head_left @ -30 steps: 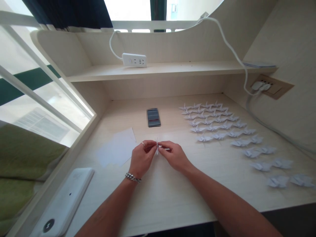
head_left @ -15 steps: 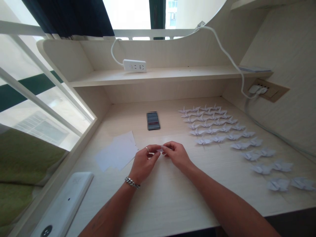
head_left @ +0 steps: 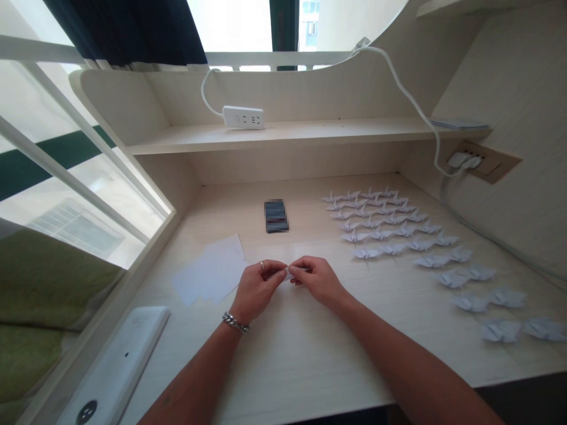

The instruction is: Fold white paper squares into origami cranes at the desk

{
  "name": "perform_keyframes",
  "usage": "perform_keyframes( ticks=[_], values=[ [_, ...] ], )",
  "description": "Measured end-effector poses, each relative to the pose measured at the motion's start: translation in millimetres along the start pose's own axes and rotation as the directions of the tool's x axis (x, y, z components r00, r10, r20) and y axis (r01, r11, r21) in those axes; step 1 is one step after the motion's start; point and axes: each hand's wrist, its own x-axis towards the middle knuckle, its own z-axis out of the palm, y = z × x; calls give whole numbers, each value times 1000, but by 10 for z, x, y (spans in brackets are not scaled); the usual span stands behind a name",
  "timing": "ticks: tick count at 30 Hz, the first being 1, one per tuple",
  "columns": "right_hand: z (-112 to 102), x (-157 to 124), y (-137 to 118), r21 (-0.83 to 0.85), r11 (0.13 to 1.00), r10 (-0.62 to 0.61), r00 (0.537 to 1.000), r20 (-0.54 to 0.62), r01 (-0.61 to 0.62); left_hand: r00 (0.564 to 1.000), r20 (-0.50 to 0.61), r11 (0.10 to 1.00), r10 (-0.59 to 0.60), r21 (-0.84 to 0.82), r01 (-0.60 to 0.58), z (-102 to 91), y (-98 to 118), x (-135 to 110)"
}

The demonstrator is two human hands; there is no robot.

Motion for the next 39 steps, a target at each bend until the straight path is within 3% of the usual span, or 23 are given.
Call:
perform_keyframes(
  ticks=[6,11,21,31,39],
  values=[
    [-10,3,-14,23,1000,11,1000,-1,-11,999,44,998,-29,-54,32,-11,46,-1],
    [-8,-10,-33,41,999,16,1000,8,-16,1000,18,999,-21,-42,22,-11,92,-5],
    [-42,-28,-50,-118,988,-105,994,-25,101,999,31,999,-26,-25,27,-12,39,0],
    [-7,-36,-76,173,985,1,1000,28,-5,999,21,993,-50,-107,52,-16,119,-12],
    [-36,-48,-123,202,978,32,997,67,-45,1000,11,999,10,-53,-9,-23,126,-32]
  ],
)
